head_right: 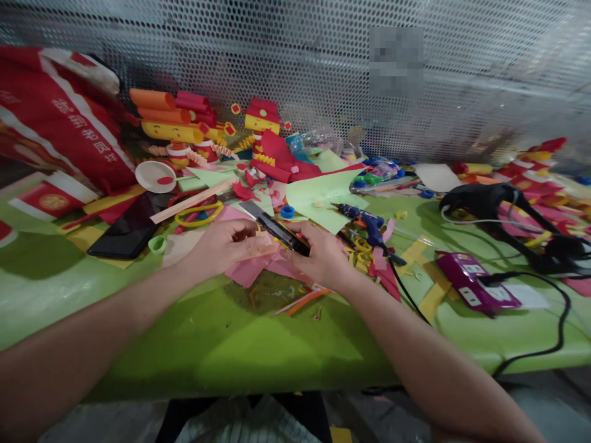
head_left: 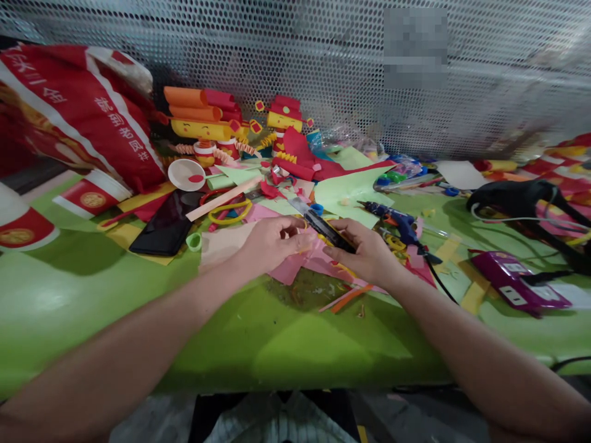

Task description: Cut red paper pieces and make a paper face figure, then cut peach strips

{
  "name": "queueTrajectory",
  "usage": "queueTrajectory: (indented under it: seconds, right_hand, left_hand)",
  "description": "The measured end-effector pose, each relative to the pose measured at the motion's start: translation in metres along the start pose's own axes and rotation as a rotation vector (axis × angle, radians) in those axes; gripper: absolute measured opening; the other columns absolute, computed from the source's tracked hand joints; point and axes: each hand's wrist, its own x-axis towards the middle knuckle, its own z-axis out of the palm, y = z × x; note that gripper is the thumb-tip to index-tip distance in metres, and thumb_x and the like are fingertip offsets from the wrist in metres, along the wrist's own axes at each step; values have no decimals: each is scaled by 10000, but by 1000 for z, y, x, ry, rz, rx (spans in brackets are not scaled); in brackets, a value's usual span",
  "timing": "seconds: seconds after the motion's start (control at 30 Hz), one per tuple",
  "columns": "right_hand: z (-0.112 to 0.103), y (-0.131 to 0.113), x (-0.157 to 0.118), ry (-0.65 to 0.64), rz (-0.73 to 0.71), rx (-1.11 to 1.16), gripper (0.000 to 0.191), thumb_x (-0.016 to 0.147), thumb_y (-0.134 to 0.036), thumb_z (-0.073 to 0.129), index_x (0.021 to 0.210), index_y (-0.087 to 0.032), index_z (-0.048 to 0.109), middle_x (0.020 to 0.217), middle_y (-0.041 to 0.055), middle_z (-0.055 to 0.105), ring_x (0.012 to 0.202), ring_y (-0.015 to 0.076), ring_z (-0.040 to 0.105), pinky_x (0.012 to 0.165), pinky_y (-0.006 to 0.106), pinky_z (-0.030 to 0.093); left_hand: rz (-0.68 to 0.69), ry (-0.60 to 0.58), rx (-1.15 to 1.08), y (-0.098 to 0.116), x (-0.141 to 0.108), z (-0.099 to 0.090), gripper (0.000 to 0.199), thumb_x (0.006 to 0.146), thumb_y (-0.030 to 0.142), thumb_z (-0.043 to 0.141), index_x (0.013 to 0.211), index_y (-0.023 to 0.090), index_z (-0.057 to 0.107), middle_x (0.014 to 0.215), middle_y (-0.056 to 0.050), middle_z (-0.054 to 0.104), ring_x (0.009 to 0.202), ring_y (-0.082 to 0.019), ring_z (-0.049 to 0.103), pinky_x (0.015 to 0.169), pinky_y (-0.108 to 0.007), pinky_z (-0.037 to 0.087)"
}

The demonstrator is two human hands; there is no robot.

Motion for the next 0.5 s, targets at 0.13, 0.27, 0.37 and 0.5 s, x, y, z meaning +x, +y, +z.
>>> queueTrajectory:
  seconds: [0.13,0.27,0.37,0.5]
  right_hand:
    - [3,3,2,26,-4,-6,331,711,-350,623,1007,-207,586,886,58,661,745,194,602,671,339,480]
    - [-2,18,7,199,70,9,357,728,-390,610,1015,-181,575,829,53,635,709,184,580,657,340,481]
    - [-10,28,12,337,25,-21,382,759,-412,586,1077,-202,568,925,58,631,822,200,591,735,361,489]
    - [-19,34,15,295,-69,-252,348,771,-383,584,1084,-237,629,986,82,620,948,249,584,838,416,470]
  left_hand:
    - [7,-4,9,-1,1,3,302,826,406,485,722,152,611,667,12,600,616,-114,524,559,-227,400]
    - [142,-205,87,10,-12,10,250,829,310,495,660,173,619,647,18,620,635,-119,556,619,-237,429]
    - [449,-576,154,21,-25,15,252,802,141,474,867,225,703,913,-8,706,865,-147,609,812,-266,444]
    - [488,-550,290,17,-27,5,515,719,24,437,1103,297,645,1201,3,622,1098,-165,537,972,-312,375]
